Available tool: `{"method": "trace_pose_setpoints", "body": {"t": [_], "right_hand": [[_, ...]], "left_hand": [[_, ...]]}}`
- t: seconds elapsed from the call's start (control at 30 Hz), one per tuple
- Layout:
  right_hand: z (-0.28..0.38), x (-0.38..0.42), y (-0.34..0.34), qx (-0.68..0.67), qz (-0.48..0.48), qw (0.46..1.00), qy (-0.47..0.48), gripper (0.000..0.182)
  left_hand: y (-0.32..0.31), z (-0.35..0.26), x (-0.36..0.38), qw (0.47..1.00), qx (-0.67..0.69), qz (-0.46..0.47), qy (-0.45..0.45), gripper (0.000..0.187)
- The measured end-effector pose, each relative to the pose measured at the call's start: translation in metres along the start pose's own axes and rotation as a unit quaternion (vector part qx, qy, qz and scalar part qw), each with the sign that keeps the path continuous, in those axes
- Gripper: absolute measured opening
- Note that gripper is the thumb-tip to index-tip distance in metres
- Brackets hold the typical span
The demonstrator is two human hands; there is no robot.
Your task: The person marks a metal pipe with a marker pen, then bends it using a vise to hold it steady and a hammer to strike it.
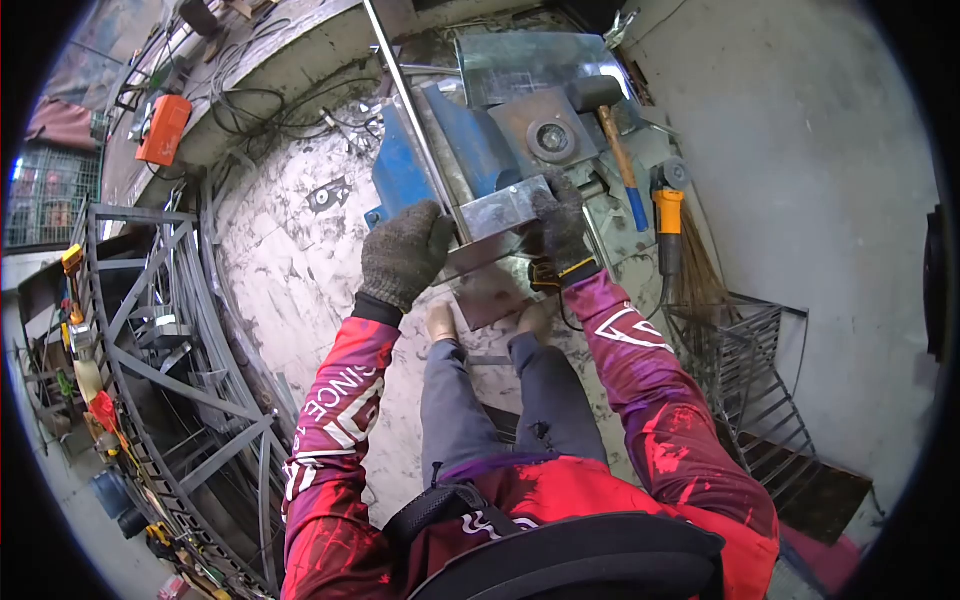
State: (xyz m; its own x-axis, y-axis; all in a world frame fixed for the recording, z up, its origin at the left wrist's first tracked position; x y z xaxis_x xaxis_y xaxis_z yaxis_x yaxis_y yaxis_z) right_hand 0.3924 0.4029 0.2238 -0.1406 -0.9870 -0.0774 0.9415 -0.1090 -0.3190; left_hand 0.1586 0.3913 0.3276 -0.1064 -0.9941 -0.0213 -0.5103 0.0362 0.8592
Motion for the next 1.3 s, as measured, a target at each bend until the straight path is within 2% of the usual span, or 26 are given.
{"method": "trace_pose_setpoints", "body": {"t": [0.03,0.13,0.37,0.43,0.47,0.5,0.57,0.6,0.67,0.7,0.77,0.8,0.87,0.97,1.03,1.07,1.13,1.17,1.23,1.27,1.3], "right_hand": [[-0.002,-0.002,-0.001,0.000,0.001,1.000,0.000,0.021],[0.010,-0.008,-0.005,0.088,0.020,0.991,0.098,0.026],[0.030,-0.005,-0.006,0.181,0.058,0.980,0.053,0.036],[0.044,-0.004,-0.007,0.297,0.079,0.946,0.107,0.041],[0.047,-0.004,-0.005,0.298,0.079,0.945,0.106,0.041],[0.061,-0.003,-0.008,0.349,0.091,0.921,0.145,0.042],[0.084,-0.006,-0.019,0.445,0.120,0.859,0.224,0.045],[0.096,-0.010,-0.025,0.449,0.125,0.857,0.219,0.045],[0.123,-0.012,-0.049,0.510,0.207,0.802,0.233,0.051],[0.129,-0.014,-0.054,0.516,0.206,0.800,0.226,0.051],[0.136,-0.012,-0.074,0.518,0.280,0.768,0.250,0.053],[0.131,-0.011,-0.079,0.545,0.313,0.745,0.222,0.056],[0.129,-0.004,-0.082,0.563,0.313,0.735,0.211,0.058],[0.139,-0.006,-0.079,0.557,0.292,0.751,0.202,0.057],[0.151,-0.008,-0.031,0.536,0.105,0.801,0.246,0.045],[0.141,-0.005,-0.006,0.539,0.106,0.799,0.245,0.045],[0.113,0.000,0.075,0.488,-0.041,0.868,0.083,0.035],[0.115,0.002,0.086,0.488,-0.036,0.868,0.082,0.035],[0.101,0.010,0.105,0.483,-0.017,0.875,0.005,0.033],[0.090,0.015,0.113,0.492,0.005,0.870,-0.032,0.033],[0.091,0.015,0.114,0.495,0.010,0.868,-0.033,0.033]], "left_hand": [[0.000,0.001,-0.002,1.000,-0.009,-0.002,0.003,0.019],[0.001,0.002,-0.003,1.000,-0.008,0.006,0.012,0.019],[0.006,0.002,-0.010,0.998,0.047,0.042,0.010,0.019],[0.006,0.003,-0.013,0.997,0.048,0.061,0.015,0.018],[0.004,0.005,-0.014,0.995,0.054,0.080,0.022,0.017],[0.005,0.007,-0.015,0.995,0.057,0.082,0.025,0.017],[-0.003,0.017,-0.020,0.982,0.093,0.152,0.062,0.019],[-0.003,0.020,-0.025,0.981,0.098,0.155,0.066,0.019],[-0.013,0.027,-0.028,0.965,0.111,0.225,0.079,0.024],[-0.016,0.030,-0.028,0.963,0.116,0.232,0.077,0.024],[-0.021,0.030,-0.034,0.957,0.146,0.246,0.051,0.028],[-0.020,0.029,-0.034,0.959,0.143,0.242,0.034,0.028],[-0.011,0.020,-0.031,0.959,0.145,0.237,0.046,0.028],[-0.010,0.028,-0.024,0.958,0.140,0.239,0.075,0.026],[0.002,0.027,-0.024,0.974,0.116,0.184,0.060,0.033],[0.004,0.028,-0.023,0.974,0.120,0.185,0.059,0.033],[0.020,0.024,-0.023,0.983,0.141,0.117,0.024,0.053],[0.027,0.020,-0.023,0.983,0.142,0.116,0.028,0.053],[0.033,0.010,-0.018,0.983,0.073,0.167,0.001,0.074],[0.027,0.011,-0.012,0.984,0.043,0.170,-0.007,0.092],[0.022,0.011,-0.006,0.984,0.047,0.170,-0.003,0.092]]}}
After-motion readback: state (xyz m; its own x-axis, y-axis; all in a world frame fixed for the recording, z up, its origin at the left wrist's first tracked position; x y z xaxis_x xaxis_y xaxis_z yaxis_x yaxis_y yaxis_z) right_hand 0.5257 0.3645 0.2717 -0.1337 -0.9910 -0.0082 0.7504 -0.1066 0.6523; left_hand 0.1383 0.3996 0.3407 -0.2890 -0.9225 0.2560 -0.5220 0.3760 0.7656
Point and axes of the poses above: each hand's wrist, its own x-axis away from the middle knuckle, its own y-axis out of the back of the hand, z = x × y, the point moved 7 cm from there along -x, towards the middle knuckle, and after that the axes turned 12 degrees about y, right-handed, at the moved point
